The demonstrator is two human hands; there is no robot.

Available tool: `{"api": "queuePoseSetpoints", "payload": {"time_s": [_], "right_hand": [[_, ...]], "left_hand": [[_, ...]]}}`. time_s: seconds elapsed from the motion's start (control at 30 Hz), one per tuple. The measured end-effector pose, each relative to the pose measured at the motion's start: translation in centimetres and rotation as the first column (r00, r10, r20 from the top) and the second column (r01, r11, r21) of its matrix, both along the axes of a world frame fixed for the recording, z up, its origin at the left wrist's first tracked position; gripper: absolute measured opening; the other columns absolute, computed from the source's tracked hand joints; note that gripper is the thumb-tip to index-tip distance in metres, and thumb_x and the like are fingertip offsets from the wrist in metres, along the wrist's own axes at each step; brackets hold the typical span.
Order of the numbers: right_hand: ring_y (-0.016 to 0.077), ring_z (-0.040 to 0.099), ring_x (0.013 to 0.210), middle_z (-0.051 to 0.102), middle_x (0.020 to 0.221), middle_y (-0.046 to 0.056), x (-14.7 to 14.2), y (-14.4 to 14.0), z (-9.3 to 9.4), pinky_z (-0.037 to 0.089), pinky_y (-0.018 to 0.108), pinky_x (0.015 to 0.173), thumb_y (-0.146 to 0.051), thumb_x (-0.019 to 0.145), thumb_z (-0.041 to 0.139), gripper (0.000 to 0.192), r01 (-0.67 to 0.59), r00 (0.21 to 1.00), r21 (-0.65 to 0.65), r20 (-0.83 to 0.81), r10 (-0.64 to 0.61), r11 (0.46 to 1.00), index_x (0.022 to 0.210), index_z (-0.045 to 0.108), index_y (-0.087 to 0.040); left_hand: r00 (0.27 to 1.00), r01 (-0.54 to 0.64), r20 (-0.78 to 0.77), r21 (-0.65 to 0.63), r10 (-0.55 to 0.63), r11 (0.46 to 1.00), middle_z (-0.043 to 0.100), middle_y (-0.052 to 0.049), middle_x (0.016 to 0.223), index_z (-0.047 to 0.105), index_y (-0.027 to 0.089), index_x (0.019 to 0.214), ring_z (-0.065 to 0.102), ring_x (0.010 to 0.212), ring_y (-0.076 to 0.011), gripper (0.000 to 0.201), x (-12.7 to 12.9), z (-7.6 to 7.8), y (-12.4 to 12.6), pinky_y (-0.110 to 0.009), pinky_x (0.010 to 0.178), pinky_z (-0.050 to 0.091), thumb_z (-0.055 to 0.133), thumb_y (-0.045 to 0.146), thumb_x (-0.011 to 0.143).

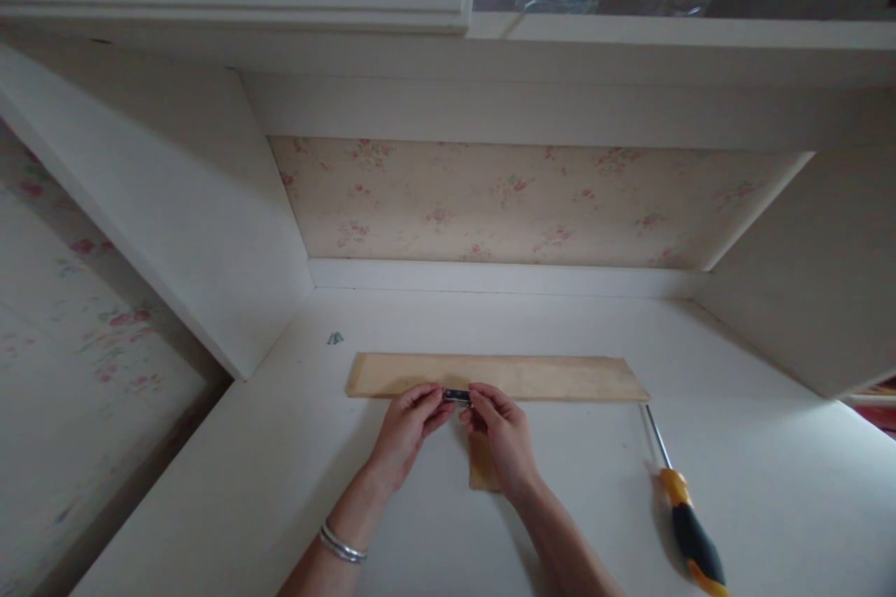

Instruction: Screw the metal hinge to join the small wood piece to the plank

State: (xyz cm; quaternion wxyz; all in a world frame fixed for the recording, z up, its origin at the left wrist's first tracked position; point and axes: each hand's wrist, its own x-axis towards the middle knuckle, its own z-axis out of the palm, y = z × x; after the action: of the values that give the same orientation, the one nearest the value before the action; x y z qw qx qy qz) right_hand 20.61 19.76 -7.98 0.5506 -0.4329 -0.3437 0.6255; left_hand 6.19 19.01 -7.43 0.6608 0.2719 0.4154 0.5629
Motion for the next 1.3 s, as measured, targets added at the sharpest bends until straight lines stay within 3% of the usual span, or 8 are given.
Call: {"api": "queuePoseSetpoints", "payload": {"time_s": [0.27,0.4,0.57,0.63,0.8,1.17,1.3], "right_hand": [[0.0149,0.06,0.068,0.067,0.078,0.006,-0.1,0.0,0.5,0.048,0.028,0.067,-0.045,0.07,0.068,0.03,-0.008,1.0,0.012,0.004,0.008,1.0,0.079,0.067,-0.017],[0.0141,0.059,0.069,0.067,0.08,0.005,0.0,0.2,-0.2,0.046,0.027,0.067,-0.038,0.066,0.072,0.028,-0.006,1.0,0.039,0.003,0.006,0.999,0.085,0.066,-0.018],[0.019,0.06,0.085,0.067,0.095,0.008,0.0,0.3,-0.8,0.046,0.03,0.074,-0.03,0.068,0.07,0.031,-0.001,0.993,0.102,0.116,-0.01,0.995,0.095,0.063,-0.018],[0.0192,0.06,0.083,0.067,0.096,0.008,0.1,0.1,-0.7,0.046,0.03,0.072,-0.03,0.069,0.069,0.033,0.006,0.985,0.129,0.172,-0.029,0.992,0.099,0.061,-0.018],[0.0164,0.058,0.065,0.065,0.076,0.004,0.5,0.1,-0.9,0.041,0.026,0.056,-0.034,0.072,0.066,0.03,-0.008,0.954,0.147,0.297,-0.037,0.989,0.097,0.059,-0.019],[0.0197,0.061,0.075,0.066,0.082,0.004,3.4,1.2,-1.7,0.046,0.033,0.072,-0.028,0.076,0.057,0.011,-0.046,0.725,0.371,0.652,-0.224,0.928,0.083,0.063,-0.022],[0.0189,0.061,0.074,0.066,0.082,0.003,4.4,1.7,-2.0,0.046,0.033,0.071,-0.028,0.078,0.056,0.011,-0.056,0.656,0.386,0.71,-0.257,0.921,0.082,0.064,-0.022]], "left_hand": [[0.993,-0.019,-0.116,0.033,0.023,0.999,0.064,-0.008,0.089,0.065,0.012,0.088,0.061,0.084,-0.0161,0.034,0.2,0.3,-0.1,-0.03,0.082,0.052,0.077,0.035,0.066],[0.986,-0.015,-0.163,0.066,0.026,0.998,0.064,-0.01,0.098,0.064,0.013,0.094,0.06,0.09,-0.0172,0.036,0.2,0.5,-0.3,-0.029,0.083,0.05,0.076,0.035,0.067],[0.983,-0.056,-0.173,0.056,0.065,0.997,0.063,-0.011,0.103,0.063,0.014,0.092,0.061,0.085,-0.0166,0.037,0.3,0.7,-0.3,-0.03,0.079,0.05,0.079,0.032,0.063],[0.981,-0.065,-0.181,0.055,0.074,0.996,0.063,-0.01,0.101,0.063,0.014,0.091,0.061,0.085,-0.0168,0.038,0.3,0.7,-0.3,-0.029,0.078,0.05,0.08,0.031,0.062],[0.977,-0.091,-0.193,0.034,0.096,0.995,0.063,-0.007,0.09,0.06,0.014,0.083,0.06,0.081,-0.0165,0.035,0.4,0.3,-0.2,-0.029,0.075,0.05,0.081,0.028,0.058],[0.843,0.037,-0.532,0.206,0.08,0.978,0.066,-0.008,0.081,0.063,0.015,0.081,0.06,0.072,-0.0162,0.017,2.4,-2.7,1.9,-0.023,0.064,0.044,0.066,0.029,0.073],[0.746,0.071,-0.657,0.249,0.114,0.966,0.066,-0.006,0.077,0.065,0.017,0.08,0.06,0.07,-0.017,0.013,2.8,-2.9,2.1,-0.025,0.065,0.043,0.064,0.028,0.075]]}}
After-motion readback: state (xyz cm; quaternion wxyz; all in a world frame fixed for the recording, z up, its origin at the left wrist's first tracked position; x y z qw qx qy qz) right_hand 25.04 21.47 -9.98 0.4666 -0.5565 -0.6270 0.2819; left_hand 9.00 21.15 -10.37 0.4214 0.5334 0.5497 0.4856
